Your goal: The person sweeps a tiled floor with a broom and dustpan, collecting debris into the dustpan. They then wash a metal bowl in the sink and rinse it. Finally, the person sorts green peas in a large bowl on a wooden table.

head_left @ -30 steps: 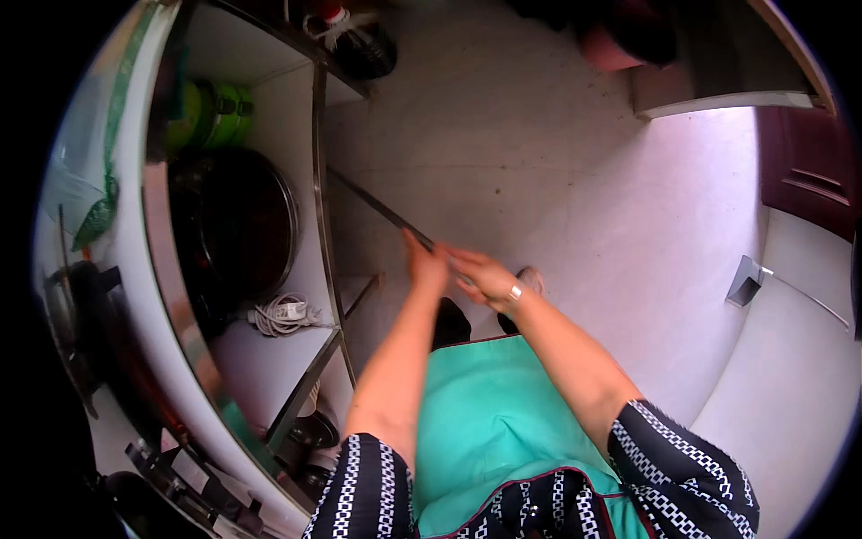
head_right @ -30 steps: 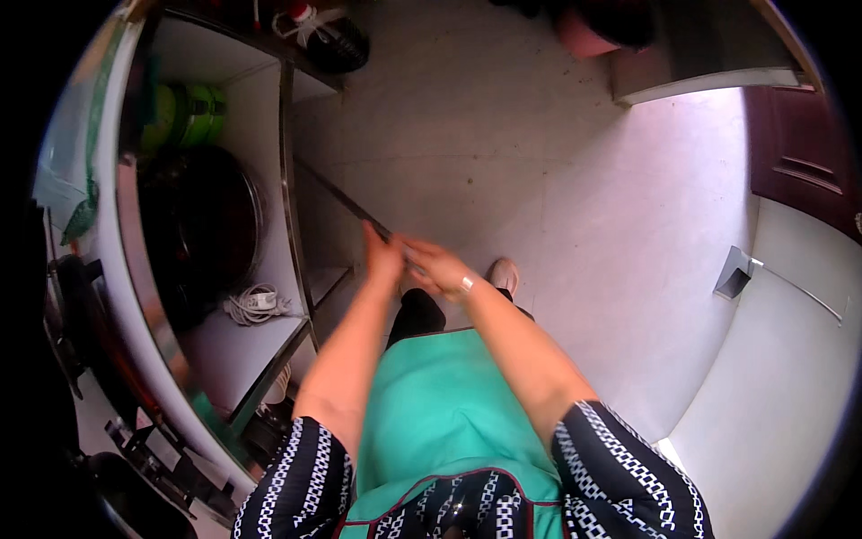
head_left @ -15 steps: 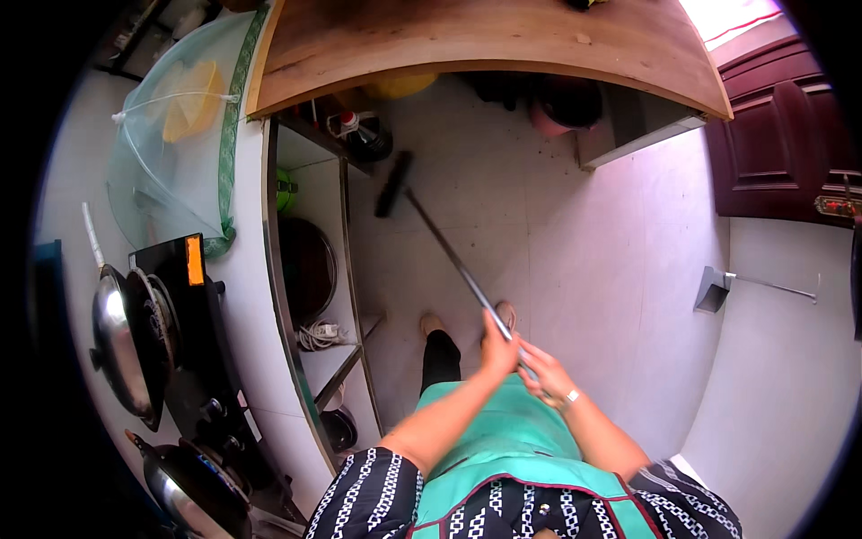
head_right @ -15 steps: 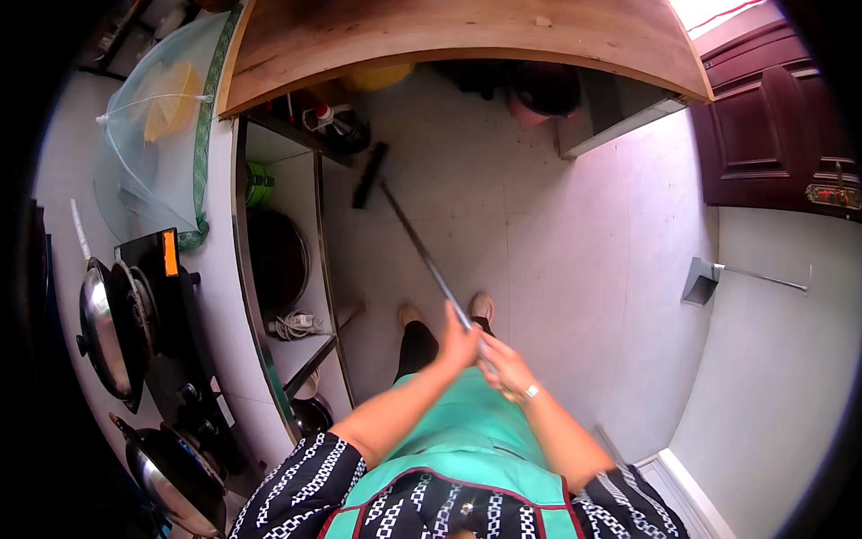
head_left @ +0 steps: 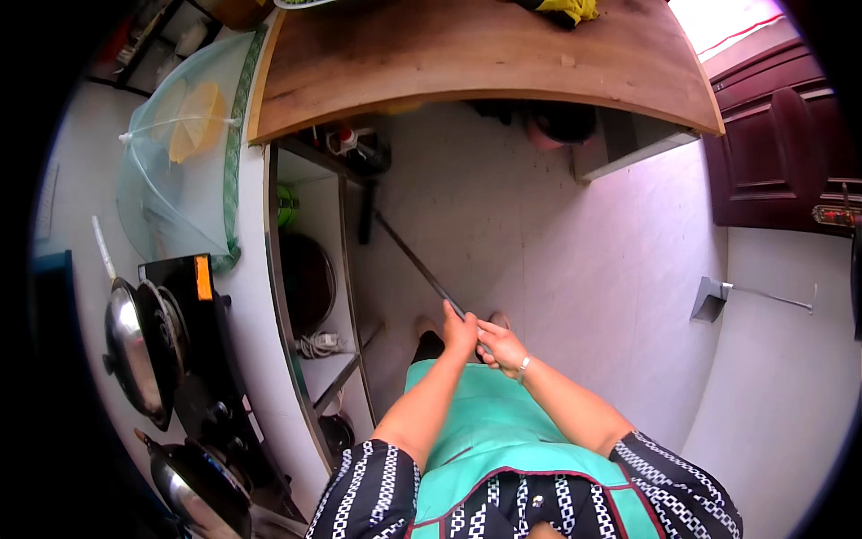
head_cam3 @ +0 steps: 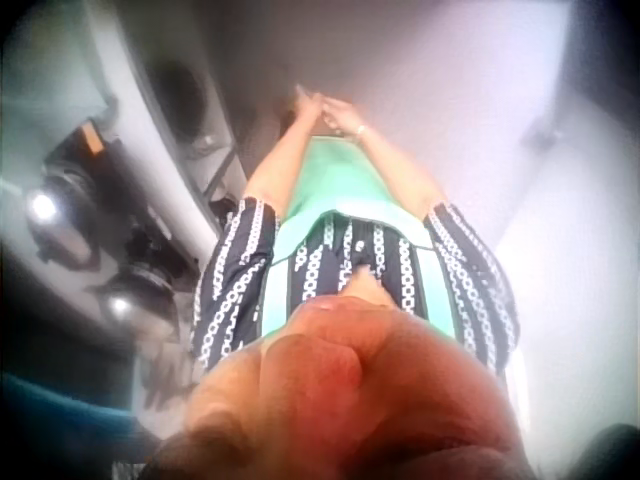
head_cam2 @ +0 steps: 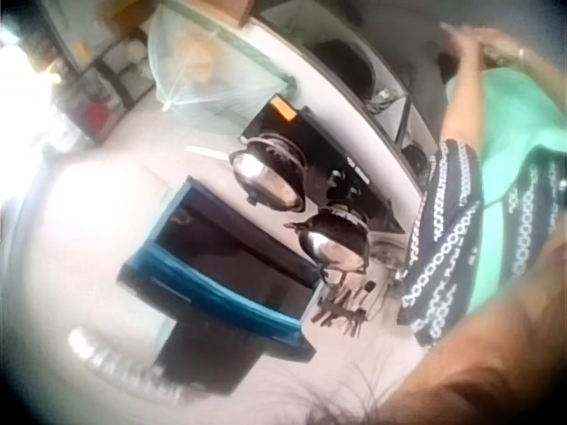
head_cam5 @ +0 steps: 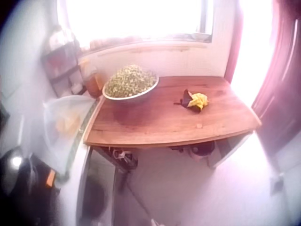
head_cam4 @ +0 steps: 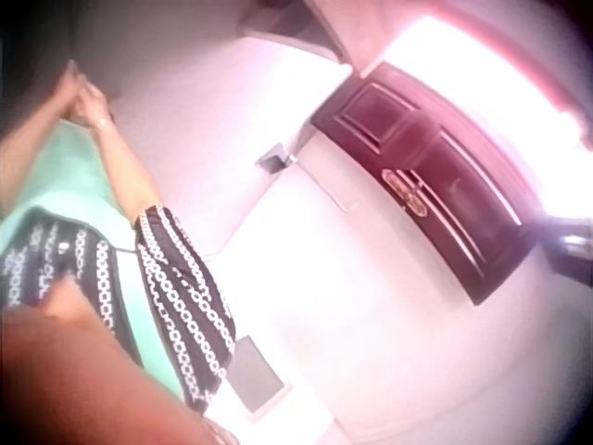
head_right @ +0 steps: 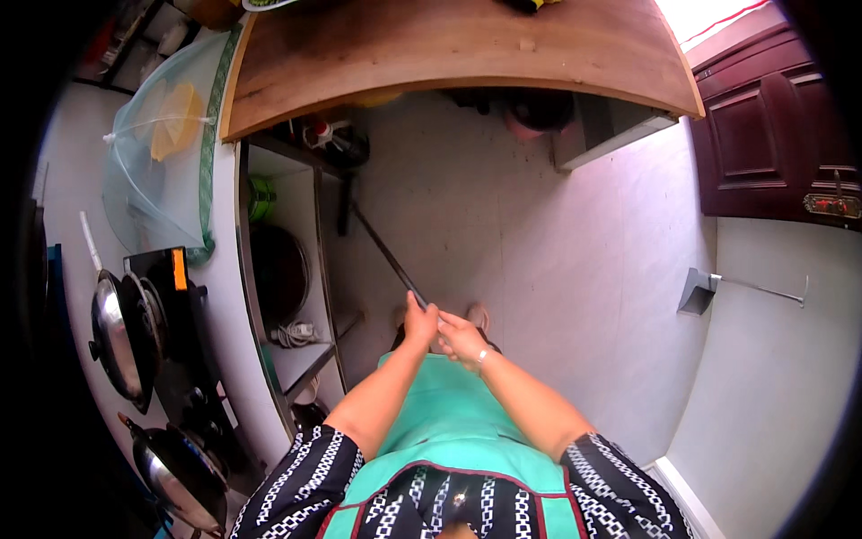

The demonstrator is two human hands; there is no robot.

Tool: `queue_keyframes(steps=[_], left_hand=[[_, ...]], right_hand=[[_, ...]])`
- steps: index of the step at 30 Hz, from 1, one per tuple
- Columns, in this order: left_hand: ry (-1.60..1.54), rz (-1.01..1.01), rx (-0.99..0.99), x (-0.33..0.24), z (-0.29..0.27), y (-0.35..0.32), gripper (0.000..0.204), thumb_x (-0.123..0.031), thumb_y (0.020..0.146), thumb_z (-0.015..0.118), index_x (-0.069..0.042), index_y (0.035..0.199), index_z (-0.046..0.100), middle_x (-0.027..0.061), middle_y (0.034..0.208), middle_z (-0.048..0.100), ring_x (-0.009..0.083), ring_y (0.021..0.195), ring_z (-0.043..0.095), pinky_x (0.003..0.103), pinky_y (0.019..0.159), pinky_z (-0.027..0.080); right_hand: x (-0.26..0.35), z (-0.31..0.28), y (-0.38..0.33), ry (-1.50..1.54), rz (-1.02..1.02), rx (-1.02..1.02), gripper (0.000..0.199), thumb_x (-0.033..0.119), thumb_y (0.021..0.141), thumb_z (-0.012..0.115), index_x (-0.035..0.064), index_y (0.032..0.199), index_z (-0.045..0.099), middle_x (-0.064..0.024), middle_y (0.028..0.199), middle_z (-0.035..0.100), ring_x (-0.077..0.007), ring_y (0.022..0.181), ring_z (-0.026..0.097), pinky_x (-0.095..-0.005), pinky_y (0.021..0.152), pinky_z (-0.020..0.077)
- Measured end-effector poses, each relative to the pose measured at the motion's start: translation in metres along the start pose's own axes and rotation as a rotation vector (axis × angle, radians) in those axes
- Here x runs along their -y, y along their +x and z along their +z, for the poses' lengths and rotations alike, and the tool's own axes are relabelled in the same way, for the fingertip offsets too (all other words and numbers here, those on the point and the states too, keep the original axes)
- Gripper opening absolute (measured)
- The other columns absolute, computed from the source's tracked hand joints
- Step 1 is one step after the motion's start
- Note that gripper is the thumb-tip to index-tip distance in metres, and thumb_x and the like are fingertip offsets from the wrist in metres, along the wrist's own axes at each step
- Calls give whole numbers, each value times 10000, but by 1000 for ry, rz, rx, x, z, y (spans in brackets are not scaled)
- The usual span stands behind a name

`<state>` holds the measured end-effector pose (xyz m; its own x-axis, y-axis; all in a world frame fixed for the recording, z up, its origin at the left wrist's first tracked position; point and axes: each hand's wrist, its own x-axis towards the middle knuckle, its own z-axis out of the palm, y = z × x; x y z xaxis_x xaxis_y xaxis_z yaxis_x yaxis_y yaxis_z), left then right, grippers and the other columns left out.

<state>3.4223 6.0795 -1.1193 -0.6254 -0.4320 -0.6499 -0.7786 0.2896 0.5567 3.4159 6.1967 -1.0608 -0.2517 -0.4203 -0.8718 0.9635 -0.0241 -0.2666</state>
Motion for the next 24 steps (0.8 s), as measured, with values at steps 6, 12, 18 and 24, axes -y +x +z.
queue_keyframes(steps=[6, 12, 18, 24], left_hand=[[185, 47, 304, -22, 24, 26, 722, -250, 747, 523, 20, 1343, 217, 269, 1078, 547, 360, 960, 570, 382, 820, 453], [78, 245, 301, -67, -11, 9, 731, -232, 756, 540, -22, 1360, 185, 283, 996, 566, 389, 891, 582, 437, 771, 467], [211, 292, 209, -88, -68, 186, 668, -196, 757, 492, 6, 1341, 240, 271, 927, 593, 373, 818, 606, 417, 699, 489], [287, 221, 479, -21, -21, 101, 688, -207, 767, 521, 7, 1343, 211, 289, 999, 558, 387, 898, 575, 425, 778, 460]], right_hand=[[14, -12, 2, 136, -39, -176, 439, 241, 916, 446, 151, 1333, 344, -11, 729, 473, -59, 472, 341, -196, 396, 266], [41, 29, -46, 362, -177, -143, 427, 209, 928, 418, 176, 1342, 319, -21, 714, 462, -58, 464, 338, -182, 382, 251], [96, 77, 131, 527, -266, 13, 425, 247, 926, 431, 167, 1327, 316, -13, 691, 448, -69, 465, 348, -181, 384, 249], [2, 49, 72, 433, -208, -258, 420, 274, 926, 434, 181, 1325, 337, -14, 708, 454, -59, 461, 332, -176, 387, 253]])
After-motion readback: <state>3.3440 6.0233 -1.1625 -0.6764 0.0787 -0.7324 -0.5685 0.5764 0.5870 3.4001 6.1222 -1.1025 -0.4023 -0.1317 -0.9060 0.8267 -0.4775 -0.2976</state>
